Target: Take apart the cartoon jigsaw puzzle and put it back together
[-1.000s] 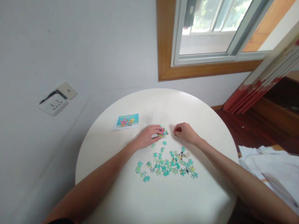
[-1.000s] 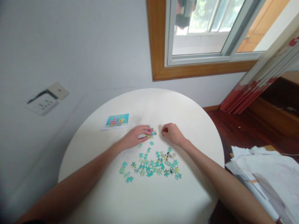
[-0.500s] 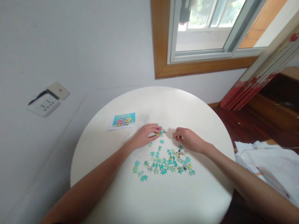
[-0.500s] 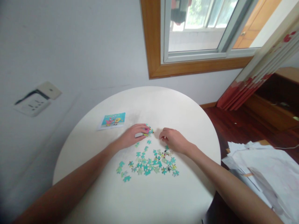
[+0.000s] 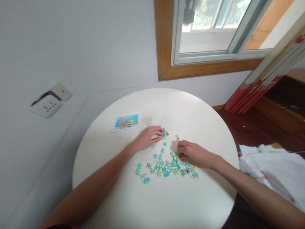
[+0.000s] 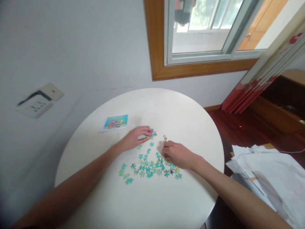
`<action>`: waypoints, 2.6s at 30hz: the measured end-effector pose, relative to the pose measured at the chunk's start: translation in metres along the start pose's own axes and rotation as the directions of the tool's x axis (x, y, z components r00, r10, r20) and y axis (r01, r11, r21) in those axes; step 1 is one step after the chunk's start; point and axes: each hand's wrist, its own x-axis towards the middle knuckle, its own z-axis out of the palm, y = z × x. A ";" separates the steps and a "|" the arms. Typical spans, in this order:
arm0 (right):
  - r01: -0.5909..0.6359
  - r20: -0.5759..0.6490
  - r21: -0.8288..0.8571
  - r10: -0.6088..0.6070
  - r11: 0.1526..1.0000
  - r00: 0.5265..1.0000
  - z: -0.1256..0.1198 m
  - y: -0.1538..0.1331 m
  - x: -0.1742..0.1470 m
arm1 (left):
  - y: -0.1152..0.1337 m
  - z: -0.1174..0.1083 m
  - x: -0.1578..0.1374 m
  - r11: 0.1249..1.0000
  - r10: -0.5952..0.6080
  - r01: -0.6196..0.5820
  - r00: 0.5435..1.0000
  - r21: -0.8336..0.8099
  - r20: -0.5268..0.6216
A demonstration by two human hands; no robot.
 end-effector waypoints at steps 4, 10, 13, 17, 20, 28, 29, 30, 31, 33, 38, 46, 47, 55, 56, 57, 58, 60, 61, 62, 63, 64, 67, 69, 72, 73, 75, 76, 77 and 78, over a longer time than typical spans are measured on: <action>-0.015 -0.002 -0.028 0.015 0.999 1.000 0.006 0.002 0.001 | -0.001 0.001 -0.001 1.000 0.003 -0.003 1.000 -0.003 -0.004; -0.116 -0.045 -0.152 0.110 0.982 0.993 0.006 -0.002 0.005 | 0.000 0.002 -0.001 1.000 -0.004 0.004 1.000 -0.028 -0.007; -0.135 -0.122 -0.180 0.114 0.974 0.986 0.007 -0.020 0.018 | 0.002 0.001 0.000 0.999 -0.006 0.006 1.000 -0.035 -0.011; 0.025 -0.093 -0.121 -0.036 0.992 0.995 0.020 -0.056 0.042 | 0.002 0.002 -0.001 0.999 0.003 -0.004 1.000 -0.038 -0.020; 0.130 -0.018 -0.155 -0.134 0.979 0.991 0.037 -0.075 0.056 | 0.001 0.003 -0.001 0.999 0.009 -0.011 0.999 -0.041 -0.035; 0.150 0.006 -0.242 -0.154 0.959 0.988 0.052 -0.079 0.073 | 0.000 0.003 -0.001 0.998 0.027 -0.029 0.999 -0.051 -0.027; 0.174 0.017 -0.233 -0.175 0.957 0.984 0.052 -0.079 0.073 | 0.000 0.004 -0.001 0.998 0.026 -0.027 0.999 -0.051 -0.029; 0.199 0.030 -0.223 -0.197 0.954 0.980 0.051 -0.079 0.071 | 0.000 0.004 -0.001 0.998 0.026 -0.027 0.999 -0.051 -0.030; 0.221 0.045 -0.213 -0.217 0.952 0.975 0.051 -0.080 0.069 | 0.000 0.004 -0.001 0.998 0.027 -0.029 0.999 -0.051 -0.032; 0.256 0.073 -0.198 -0.247 0.946 0.966 0.050 -0.080 0.065 | 0.000 0.004 -0.001 0.998 0.030 -0.032 0.999 -0.051 -0.032; 0.133 -0.027 -0.186 -0.140 0.974 0.990 0.045 -0.078 0.068 | -0.001 0.004 -0.001 0.998 0.035 -0.037 0.999 -0.058 -0.022; 0.323 0.070 -0.233 -0.316 0.917 0.946 0.046 -0.078 0.084 | -0.001 0.003 0.000 0.998 0.040 -0.041 0.999 -0.047 -0.023; 0.316 0.078 -0.245 -0.306 0.917 0.949 0.047 -0.079 0.084 | -0.001 0.003 0.000 0.998 0.041 -0.042 0.999 -0.046 -0.021; 0.256 0.118 -0.358 -0.228 0.898 0.966 0.052 -0.086 0.089 | 0.001 0.002 0.000 0.998 0.036 -0.037 0.999 -0.046 -0.021; 0.244 0.115 -0.358 -0.217 0.901 0.969 0.053 -0.086 0.089 | 0.001 0.002 0.000 0.998 0.037 -0.038 0.999 -0.047 -0.019; 0.235 0.110 -0.356 -0.209 0.904 0.972 0.054 -0.086 0.089 | 0.001 0.002 0.000 0.998 0.038 -0.039 0.999 -0.048 -0.017; 0.230 0.102 -0.351 -0.208 0.907 0.973 0.054 -0.087 0.089 | 0.001 0.002 0.000 0.998 0.038 -0.039 0.999 -0.046 -0.016; 0.229 0.080 -0.331 -0.214 0.915 0.973 0.053 -0.088 0.088 | 0.001 0.002 0.000 0.999 0.035 -0.035 0.999 -0.039 -0.022; 0.229 0.073 -0.307 -0.217 0.924 0.973 0.052 -0.088 0.087 | 0.001 0.002 0.000 0.999 0.031 -0.032 0.999 -0.035 -0.024; 0.228 0.065 -0.262 -0.218 0.938 0.974 0.050 -0.087 0.087 | 0.000 0.003 0.000 0.999 0.024 -0.024 0.999 -0.030 -0.026; 0.227 0.049 -0.196 -0.222 0.954 0.974 0.047 -0.086 0.086 | -0.001 0.003 -0.001 0.999 0.017 -0.017 1.000 -0.027 -0.025; 0.231 0.025 -0.110 -0.230 0.967 0.973 0.043 -0.083 0.086 | -0.003 0.002 -0.001 0.999 0.015 -0.016 1.000 -0.029 -0.025; 0.258 -0.143 0.195 -0.233 0.946 0.962 0.028 -0.063 0.088 | -0.006 0.001 -0.002 0.998 0.041 -0.040 0.999 -0.058 0.007; 0.245 -0.284 0.352 -0.147 0.903 0.948 0.015 -0.036 0.091 | -0.006 0.001 -0.002 0.998 0.020 -0.020 1.000 -0.060 0.004; 0.085 -0.397 0.508 0.146 0.857 0.906 0.000 0.014 0.099 | -0.002 0.000 -0.001 0.999 -0.016 0.016 1.000 -0.033 -0.012; 0.006 -0.389 0.534 0.239 0.845 0.890 -0.003 0.030 0.101 | -0.001 0.000 0.000 1.000 -0.007 0.006 1.000 -0.030 -0.009; -0.067 -0.368 0.498 0.280 0.864 0.887 -0.005 0.055 0.106 | 0.001 0.000 0.000 0.999 0.019 -0.019 1.000 -0.032 0.003; -0.075 -0.362 0.466 0.267 0.882 0.893 -0.005 0.064 0.108 | 0.001 -0.001 0.000 0.999 0.021 -0.021 1.000 -0.032 0.000; -0.069 -0.356 0.431 0.240 0.900 0.903 -0.004 0.069 0.109 | 0.001 -0.001 0.000 0.999 0.020 -0.020 1.000 -0.031 0.000; -0.056 -0.352 0.405 0.212 0.912 0.911 -0.002 0.072 0.111 | 0.001 -0.001 0.000 0.999 0.018 -0.018 1.000 -0.030 0.000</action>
